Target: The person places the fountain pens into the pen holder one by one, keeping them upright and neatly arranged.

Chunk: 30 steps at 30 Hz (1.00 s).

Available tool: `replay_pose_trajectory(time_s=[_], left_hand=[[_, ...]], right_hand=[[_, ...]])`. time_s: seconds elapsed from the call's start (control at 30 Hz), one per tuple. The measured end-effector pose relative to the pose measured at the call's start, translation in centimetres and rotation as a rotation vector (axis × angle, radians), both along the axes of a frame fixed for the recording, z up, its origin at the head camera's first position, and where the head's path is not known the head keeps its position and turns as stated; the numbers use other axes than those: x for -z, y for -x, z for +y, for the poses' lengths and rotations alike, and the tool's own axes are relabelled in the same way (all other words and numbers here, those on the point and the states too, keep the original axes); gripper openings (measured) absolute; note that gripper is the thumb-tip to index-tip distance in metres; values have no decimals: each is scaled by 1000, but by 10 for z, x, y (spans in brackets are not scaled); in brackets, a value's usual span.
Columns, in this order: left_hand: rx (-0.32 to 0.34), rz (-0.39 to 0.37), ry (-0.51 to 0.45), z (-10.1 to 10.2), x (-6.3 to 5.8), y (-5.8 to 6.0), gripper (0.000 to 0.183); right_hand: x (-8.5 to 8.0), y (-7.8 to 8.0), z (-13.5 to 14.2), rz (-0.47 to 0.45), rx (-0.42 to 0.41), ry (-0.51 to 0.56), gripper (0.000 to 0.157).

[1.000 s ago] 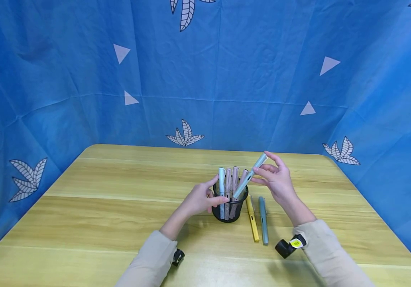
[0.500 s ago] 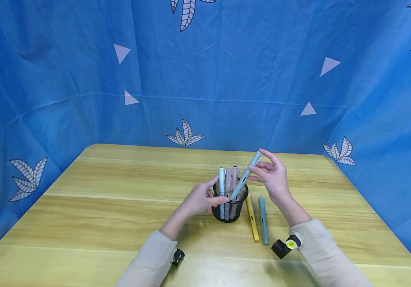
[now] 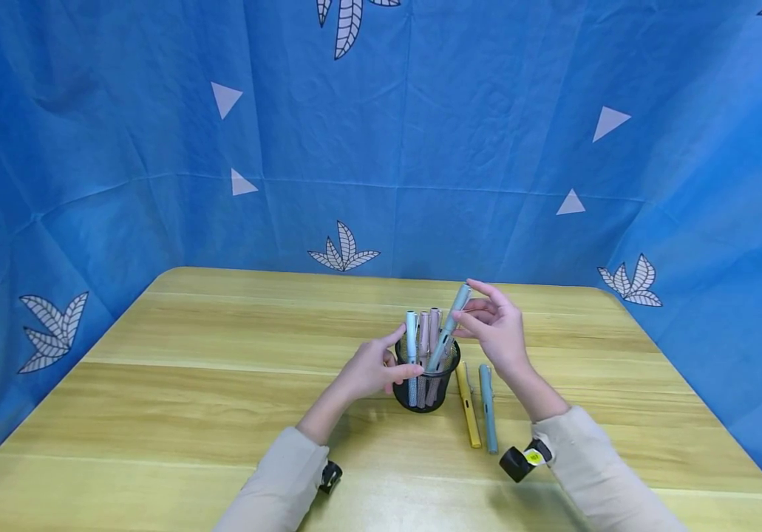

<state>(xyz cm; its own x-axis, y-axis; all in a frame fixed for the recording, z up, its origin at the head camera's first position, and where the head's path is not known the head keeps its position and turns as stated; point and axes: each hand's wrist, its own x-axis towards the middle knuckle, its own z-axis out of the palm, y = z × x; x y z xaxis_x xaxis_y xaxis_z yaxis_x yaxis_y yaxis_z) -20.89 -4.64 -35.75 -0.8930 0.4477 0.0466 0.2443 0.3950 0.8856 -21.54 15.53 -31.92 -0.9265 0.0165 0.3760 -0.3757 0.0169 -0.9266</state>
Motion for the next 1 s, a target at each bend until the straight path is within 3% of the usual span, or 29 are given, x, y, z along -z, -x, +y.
replay_pose_trajectory(time_s=[0.47, 0.73, 1.0], left_hand=[[1, -1, 3, -1, 0, -1, 80], [-2, -11, 3, -2, 1, -1, 81], [1, -8, -3, -2, 0, -1, 80]], right_hand=[[3, -2, -13, 106, 2, -201, 47], [-11, -17, -27, 163, -9, -283, 39], [-6, -19, -29, 166, -17, -327, 36]])
